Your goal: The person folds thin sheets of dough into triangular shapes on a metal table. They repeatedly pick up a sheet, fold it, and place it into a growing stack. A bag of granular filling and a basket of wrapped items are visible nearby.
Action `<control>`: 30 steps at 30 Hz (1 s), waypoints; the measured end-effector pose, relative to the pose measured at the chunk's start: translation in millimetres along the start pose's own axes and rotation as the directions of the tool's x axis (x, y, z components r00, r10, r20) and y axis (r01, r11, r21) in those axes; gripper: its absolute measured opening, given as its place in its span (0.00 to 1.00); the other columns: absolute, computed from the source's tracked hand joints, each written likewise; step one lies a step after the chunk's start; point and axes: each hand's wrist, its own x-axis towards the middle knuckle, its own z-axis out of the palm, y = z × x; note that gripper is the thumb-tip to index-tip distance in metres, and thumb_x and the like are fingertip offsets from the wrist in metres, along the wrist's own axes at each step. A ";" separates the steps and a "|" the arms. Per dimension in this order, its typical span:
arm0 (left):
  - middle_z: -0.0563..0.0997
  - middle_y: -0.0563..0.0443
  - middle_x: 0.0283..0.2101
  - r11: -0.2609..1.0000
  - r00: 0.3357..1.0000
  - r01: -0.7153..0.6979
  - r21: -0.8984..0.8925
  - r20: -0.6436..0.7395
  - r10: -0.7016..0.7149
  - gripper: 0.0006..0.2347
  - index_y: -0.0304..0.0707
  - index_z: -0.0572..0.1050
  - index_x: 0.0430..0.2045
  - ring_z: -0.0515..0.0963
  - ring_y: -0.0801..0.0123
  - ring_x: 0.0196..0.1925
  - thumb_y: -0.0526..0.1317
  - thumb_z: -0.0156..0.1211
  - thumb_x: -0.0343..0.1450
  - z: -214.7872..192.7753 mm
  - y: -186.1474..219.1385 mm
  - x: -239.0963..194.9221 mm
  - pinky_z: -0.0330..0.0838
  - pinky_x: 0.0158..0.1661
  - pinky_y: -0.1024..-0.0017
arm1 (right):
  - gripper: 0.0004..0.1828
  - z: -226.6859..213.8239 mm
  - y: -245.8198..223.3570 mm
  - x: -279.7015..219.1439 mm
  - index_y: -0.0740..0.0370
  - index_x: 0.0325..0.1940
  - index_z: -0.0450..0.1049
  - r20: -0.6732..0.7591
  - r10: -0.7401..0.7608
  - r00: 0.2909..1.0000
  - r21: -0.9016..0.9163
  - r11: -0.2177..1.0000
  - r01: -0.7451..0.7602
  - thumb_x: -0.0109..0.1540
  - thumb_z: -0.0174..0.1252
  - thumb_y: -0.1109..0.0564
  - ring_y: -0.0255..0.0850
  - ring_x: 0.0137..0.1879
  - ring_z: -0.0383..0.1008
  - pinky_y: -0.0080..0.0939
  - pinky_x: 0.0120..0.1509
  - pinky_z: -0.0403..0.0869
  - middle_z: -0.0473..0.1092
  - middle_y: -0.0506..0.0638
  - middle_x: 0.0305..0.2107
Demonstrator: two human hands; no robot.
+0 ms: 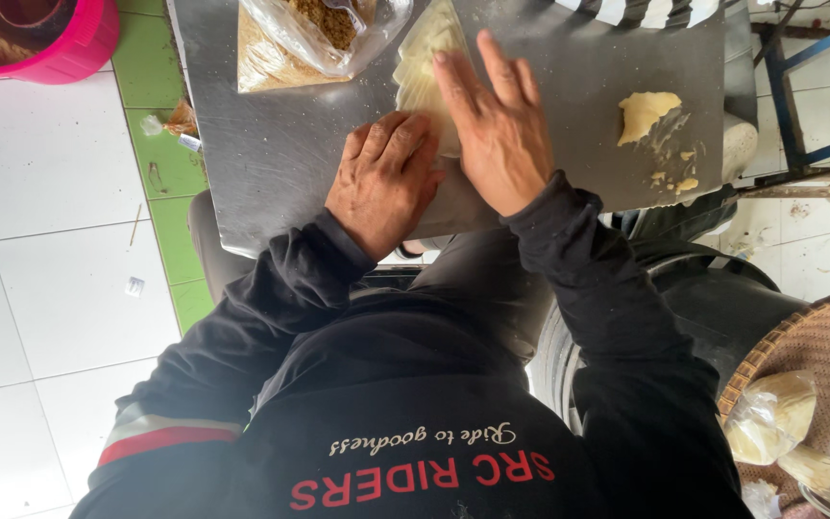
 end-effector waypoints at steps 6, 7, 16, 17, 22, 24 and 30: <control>0.70 0.43 0.62 1.000 1.000 -0.013 -0.017 -0.001 0.013 0.23 0.29 0.73 0.57 0.68 0.55 0.67 0.42 0.69 0.70 0.2 -2.1 -2.0 0.64 0.63 0.55 | 0.41 26.4 26.3 12.5 0.59 0.84 0.53 0.032 0.070 0.997 -0.123 0.990 -0.065 0.66 0.52 0.70 0.63 0.82 0.33 0.65 0.83 0.36 0.53 0.61 0.79; 0.70 0.42 0.62 1.000 1.000 -0.013 -0.015 -0.001 0.013 0.23 0.29 0.73 0.57 0.68 0.55 0.67 0.42 0.69 0.70 0.6 -2.2 -2.5 0.63 0.64 0.55 | 0.40 27.1 29.4 14.5 0.61 0.83 0.53 0.041 0.097 0.994 -0.127 0.988 -0.091 0.66 0.53 0.70 0.63 0.83 0.34 0.65 0.84 0.37 0.52 0.64 0.79; 0.70 0.41 0.62 1.000 1.000 -0.010 -0.018 0.007 0.010 0.25 0.27 0.72 0.58 0.68 0.54 0.67 0.45 0.69 0.69 -0.4 -1.5 -2.1 0.63 0.63 0.55 | 0.23 -6.1 23.6 20.5 0.63 0.67 0.71 -0.120 0.187 0.975 0.323 0.936 -0.140 0.67 0.65 0.64 0.53 0.61 0.72 0.52 0.69 0.69 0.76 0.55 0.52; 0.70 0.41 0.62 1.000 1.000 -0.009 -0.020 0.009 0.009 0.25 0.28 0.72 0.58 0.68 0.54 0.67 0.45 0.69 0.69 -0.2 -1.6 -2.2 0.63 0.63 0.55 | 0.21 -7.2 24.1 23.4 0.62 0.65 0.73 -0.127 0.178 0.976 0.321 0.938 -0.130 0.67 0.65 0.64 0.52 0.58 0.74 0.52 0.66 0.70 0.78 0.53 0.48; 0.71 0.41 0.62 1.000 1.000 -0.013 -0.009 -0.006 0.013 0.25 0.27 0.72 0.58 0.68 0.54 0.67 0.45 0.68 0.70 0.6 -1.6 -2.7 0.63 0.64 0.56 | 0.21 -11.3 31.3 35.7 0.63 0.69 0.72 -0.178 0.249 0.952 0.508 0.852 -0.128 0.70 0.59 0.67 0.43 0.51 0.79 0.43 0.54 0.79 0.78 0.53 0.49; 0.71 0.41 0.62 1.000 1.000 -0.016 -0.003 -0.005 0.016 0.25 0.27 0.73 0.57 0.68 0.54 0.67 0.45 0.68 0.70 1.0 -1.9 -3.2 0.63 0.64 0.56 | 0.21 -17.1 35.2 34.5 0.63 0.69 0.70 -0.192 0.272 0.943 0.599 0.794 -0.107 0.71 0.56 0.68 0.38 0.49 0.79 0.37 0.50 0.80 0.76 0.52 0.50; 0.71 0.41 0.62 0.999 1.000 -0.021 -0.024 -0.012 0.021 0.24 0.28 0.73 0.57 0.68 0.54 0.67 0.44 0.68 0.69 1.0 -3.1 -1.9 0.63 0.63 0.56 | 0.05 -65.1 65.3 14.3 0.65 0.55 0.74 -0.471 0.468 0.748 0.615 0.782 -0.101 0.74 0.61 0.65 0.35 0.39 0.73 0.31 0.43 0.72 0.75 0.49 0.40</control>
